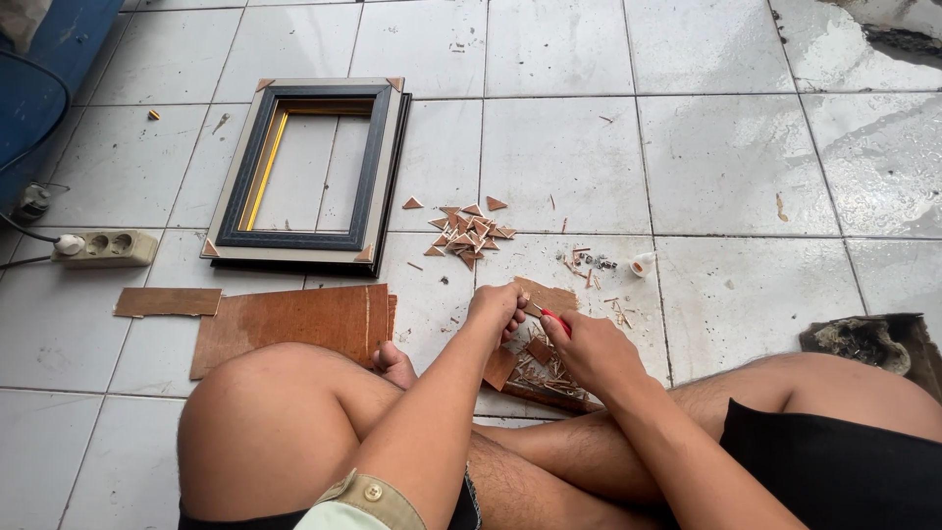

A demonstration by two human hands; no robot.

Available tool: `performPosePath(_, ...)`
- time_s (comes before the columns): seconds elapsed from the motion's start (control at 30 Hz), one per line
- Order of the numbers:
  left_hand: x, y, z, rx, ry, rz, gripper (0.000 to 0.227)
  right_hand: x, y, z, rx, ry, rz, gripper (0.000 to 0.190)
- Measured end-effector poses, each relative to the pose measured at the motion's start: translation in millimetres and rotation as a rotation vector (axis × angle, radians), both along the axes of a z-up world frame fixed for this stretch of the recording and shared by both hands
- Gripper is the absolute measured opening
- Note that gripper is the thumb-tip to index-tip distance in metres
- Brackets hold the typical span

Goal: A person sits on the floor and uses a utility knife to shave and cut small pieces of wood, likely for use in a picture frame assembly.

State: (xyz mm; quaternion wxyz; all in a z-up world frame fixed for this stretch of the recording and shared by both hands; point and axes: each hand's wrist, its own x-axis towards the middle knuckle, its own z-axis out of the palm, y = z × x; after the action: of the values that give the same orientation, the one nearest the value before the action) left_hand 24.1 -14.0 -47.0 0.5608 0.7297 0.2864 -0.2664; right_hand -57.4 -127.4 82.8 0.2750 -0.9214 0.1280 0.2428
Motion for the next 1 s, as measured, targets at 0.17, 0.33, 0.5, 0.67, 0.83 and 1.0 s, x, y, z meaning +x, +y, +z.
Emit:
performPosePath(0.17,0,0,-3,0.002,-0.014,0.034,0.018,0,2,-2,-0.029,0.007,0.022,0.046)
performPosePath(0.33,0,-1,4,-0.009,-0.019,0.052,0.016,3,-1,-15,-0.084,-0.01,0.043,0.047)
performPosePath(0.5,-1,-1,6,-0.015,-0.03,0.059,0.015,2,1,-16,-0.111,-0.02,0.085,0.048)
performPosePath(0.67,1,-2,3,-0.01,-0.047,0.054,0.015,8,-2,-29,-0.078,-0.025,0.098,0.05)
performPosePath(0.83,-1,-2,7,-0.013,-0.029,0.075,0.016,13,-1,-35,-0.045,-0.023,0.082,0.051)
performPosePath(1.0,0,-3,6,0.002,-0.026,0.075,0.016,11,1,-24,-0.028,-0.012,0.039,0.052)
